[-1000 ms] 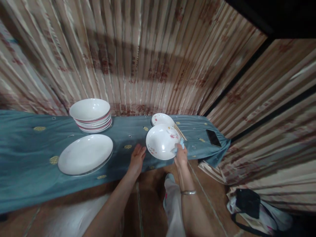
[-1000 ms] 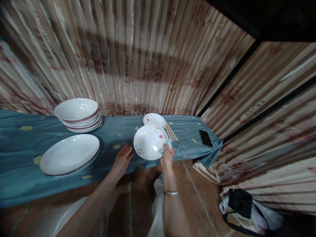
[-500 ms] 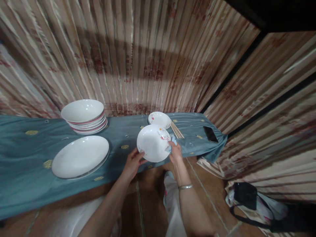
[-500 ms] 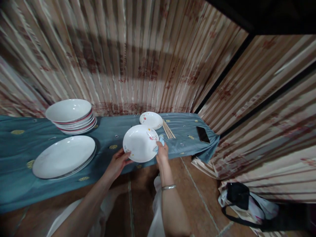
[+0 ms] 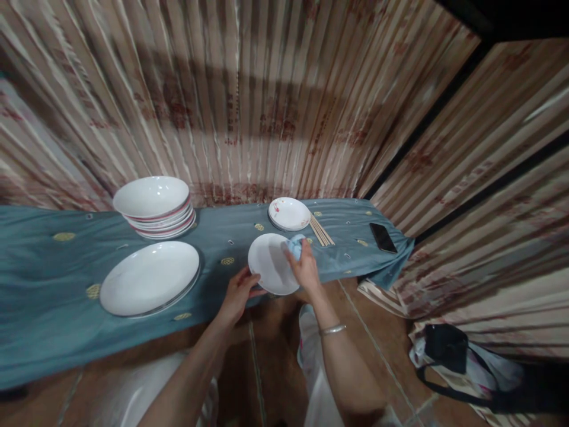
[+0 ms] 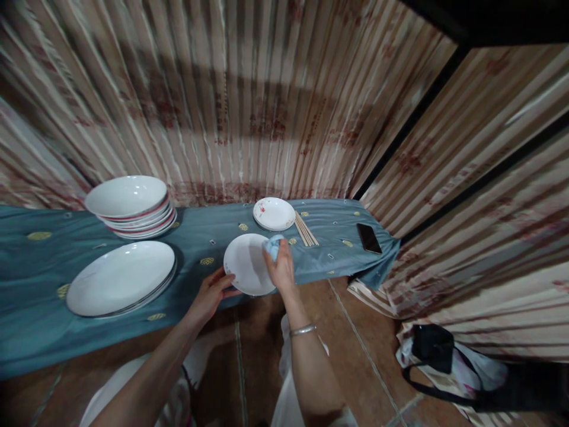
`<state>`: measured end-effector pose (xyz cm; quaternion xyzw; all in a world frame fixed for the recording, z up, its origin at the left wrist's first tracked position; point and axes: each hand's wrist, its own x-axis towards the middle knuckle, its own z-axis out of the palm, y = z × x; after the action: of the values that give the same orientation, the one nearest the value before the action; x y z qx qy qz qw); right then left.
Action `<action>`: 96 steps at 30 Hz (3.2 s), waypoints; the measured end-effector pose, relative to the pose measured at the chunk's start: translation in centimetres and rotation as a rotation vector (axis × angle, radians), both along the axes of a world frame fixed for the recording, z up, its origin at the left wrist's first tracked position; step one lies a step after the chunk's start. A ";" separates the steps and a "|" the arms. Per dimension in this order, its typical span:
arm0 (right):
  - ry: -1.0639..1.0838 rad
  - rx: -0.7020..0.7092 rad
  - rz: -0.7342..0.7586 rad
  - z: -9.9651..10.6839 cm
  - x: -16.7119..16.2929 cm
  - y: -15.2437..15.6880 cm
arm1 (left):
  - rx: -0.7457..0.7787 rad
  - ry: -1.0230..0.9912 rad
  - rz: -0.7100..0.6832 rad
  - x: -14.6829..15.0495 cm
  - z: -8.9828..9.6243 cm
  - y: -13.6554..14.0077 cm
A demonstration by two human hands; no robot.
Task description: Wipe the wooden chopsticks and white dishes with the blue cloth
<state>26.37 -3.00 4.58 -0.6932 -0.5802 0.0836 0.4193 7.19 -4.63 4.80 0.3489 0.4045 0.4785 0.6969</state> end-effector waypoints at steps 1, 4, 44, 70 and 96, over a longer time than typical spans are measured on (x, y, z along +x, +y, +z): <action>-0.076 -0.027 0.043 -0.2 -0.3 -0.1 | -0.002 -0.001 0.008 0.0 0.0 0.0; -0.225 -0.086 0.082 -0.4 -0.9 -0.5 | -0.012 0.008 0.046 0.0 -0.1 0.1; 0.055 -0.466 0.648 2.3 -1.5 -2.3 | -0.065 -0.027 0.032 -0.5 -0.1 -0.7; 1.085 -0.273 0.242 1.3 2.1 -1.8 | -0.055 -0.212 0.240 3.6 2.6 1.2; 1.529 -0.073 0.281 1.4 1.4 1.7 | -0.010 -0.141 0.231 9.9 3.1 7.8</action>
<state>27.81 -1.29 5.97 -0.3764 -0.2093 0.6096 0.6654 17.14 3.16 7.94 0.2620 0.3945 0.5768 0.6657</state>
